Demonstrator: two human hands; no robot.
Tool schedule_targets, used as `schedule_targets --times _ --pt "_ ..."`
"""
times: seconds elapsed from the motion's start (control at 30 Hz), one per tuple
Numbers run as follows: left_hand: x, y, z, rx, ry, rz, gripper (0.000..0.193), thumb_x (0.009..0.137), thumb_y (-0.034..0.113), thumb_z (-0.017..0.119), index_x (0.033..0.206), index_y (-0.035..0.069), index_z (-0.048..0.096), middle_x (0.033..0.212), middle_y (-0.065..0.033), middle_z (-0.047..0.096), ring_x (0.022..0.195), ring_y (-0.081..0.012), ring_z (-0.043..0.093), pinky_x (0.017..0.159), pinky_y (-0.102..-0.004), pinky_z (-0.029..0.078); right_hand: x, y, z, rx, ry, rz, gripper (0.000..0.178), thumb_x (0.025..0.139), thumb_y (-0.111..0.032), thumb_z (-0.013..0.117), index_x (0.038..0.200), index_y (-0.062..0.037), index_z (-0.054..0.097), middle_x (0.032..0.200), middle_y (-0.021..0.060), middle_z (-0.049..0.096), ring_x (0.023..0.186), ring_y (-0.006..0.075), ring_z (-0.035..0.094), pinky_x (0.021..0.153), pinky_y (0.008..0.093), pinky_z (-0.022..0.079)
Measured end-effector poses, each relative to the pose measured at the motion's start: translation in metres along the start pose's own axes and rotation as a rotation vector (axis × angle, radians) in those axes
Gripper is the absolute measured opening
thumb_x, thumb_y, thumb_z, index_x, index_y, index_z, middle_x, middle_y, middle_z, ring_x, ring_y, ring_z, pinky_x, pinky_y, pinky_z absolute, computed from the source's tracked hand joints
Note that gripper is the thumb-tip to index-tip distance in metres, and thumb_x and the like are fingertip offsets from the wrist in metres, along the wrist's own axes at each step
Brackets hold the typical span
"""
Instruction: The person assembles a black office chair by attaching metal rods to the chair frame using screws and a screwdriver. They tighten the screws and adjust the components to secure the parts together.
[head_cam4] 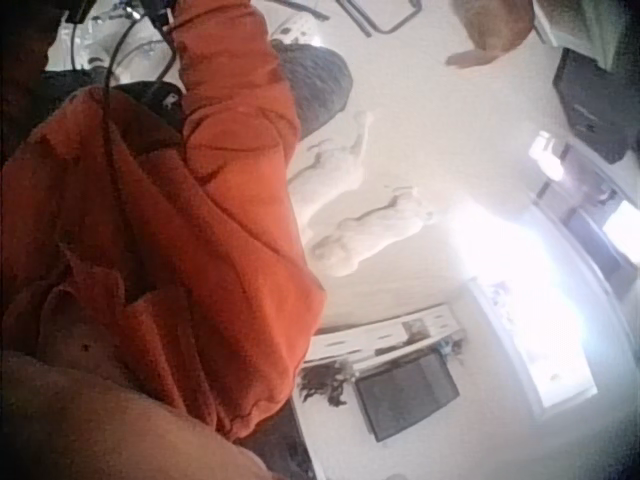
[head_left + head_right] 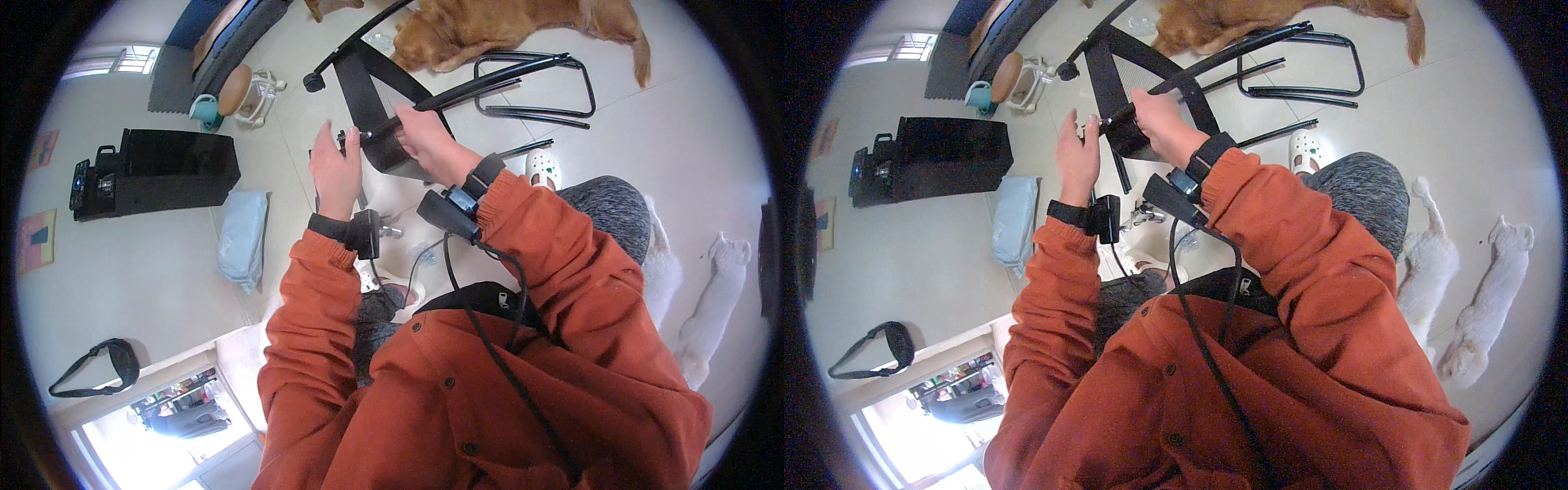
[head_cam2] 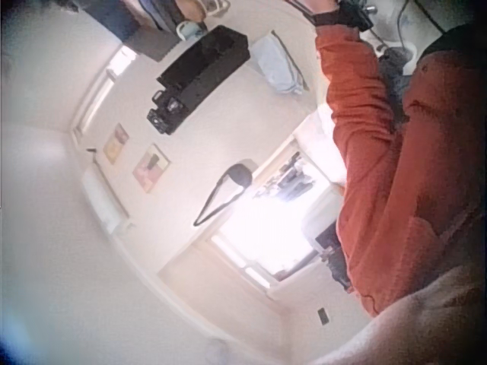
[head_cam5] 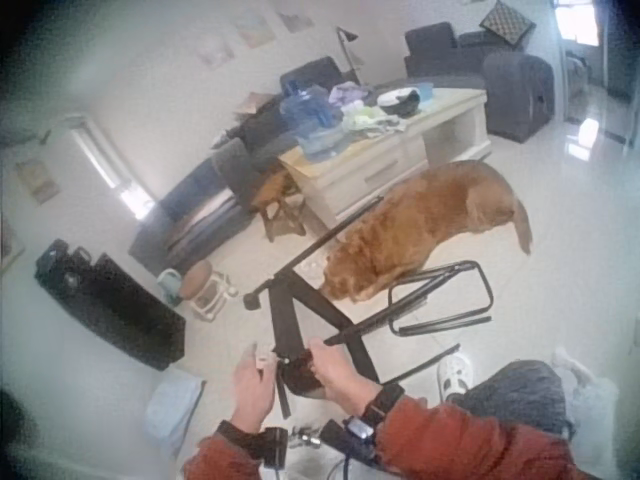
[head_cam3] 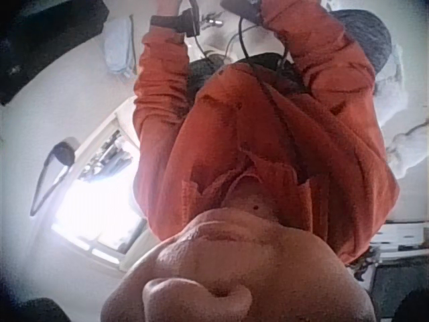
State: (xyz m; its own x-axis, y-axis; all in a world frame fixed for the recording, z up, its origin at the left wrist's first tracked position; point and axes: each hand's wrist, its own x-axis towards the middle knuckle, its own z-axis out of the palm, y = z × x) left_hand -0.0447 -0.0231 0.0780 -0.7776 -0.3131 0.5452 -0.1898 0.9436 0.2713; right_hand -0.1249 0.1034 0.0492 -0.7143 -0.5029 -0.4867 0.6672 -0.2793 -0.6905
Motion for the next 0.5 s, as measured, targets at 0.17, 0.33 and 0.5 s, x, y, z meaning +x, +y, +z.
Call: schedule_targets --times 0.17,0.33,0.5 --pt "-0.001 0.010 -0.005 0.029 -0.115 -0.403 0.052 0.080 0.049 0.054 0.084 -0.002 0.063 0.083 -0.0187 0.064 0.085 -0.0330 0.061 0.082 -0.0402 0.042 0.003 -0.004 0.004 0.113 0.019 0.030 0.026 0.082 -0.023 0.048 0.062 -0.0066 0.046 0.053 0.0020 0.041 0.043 0.0139 0.037 0.042 0.0305 0.028" --pt "0.006 0.022 0.001 0.012 -0.205 -0.606 0.055 0.072 0.054 0.056 0.083 0.001 0.066 0.083 -0.0180 0.065 0.086 -0.0323 0.061 0.081 -0.0397 0.043 0.008 -0.005 0.006 0.170 0.017 0.073 0.024 0.083 -0.022 0.046 0.065 -0.0069 0.047 0.056 0.0033 0.043 0.044 0.0146 0.037 0.042 0.0301 0.029" --pt "0.007 0.028 -0.001 -0.067 -0.219 -0.720 0.049 0.069 0.051 0.055 0.079 0.005 0.070 0.082 -0.0178 0.066 0.088 -0.0317 0.062 0.083 -0.0392 0.043 0.020 -0.006 0.002 0.000 0.081 0.160 0.018 0.082 -0.023 0.046 0.072 -0.0091 0.049 0.059 0.0022 0.047 0.046 0.0149 0.042 0.044 0.0281 0.033"
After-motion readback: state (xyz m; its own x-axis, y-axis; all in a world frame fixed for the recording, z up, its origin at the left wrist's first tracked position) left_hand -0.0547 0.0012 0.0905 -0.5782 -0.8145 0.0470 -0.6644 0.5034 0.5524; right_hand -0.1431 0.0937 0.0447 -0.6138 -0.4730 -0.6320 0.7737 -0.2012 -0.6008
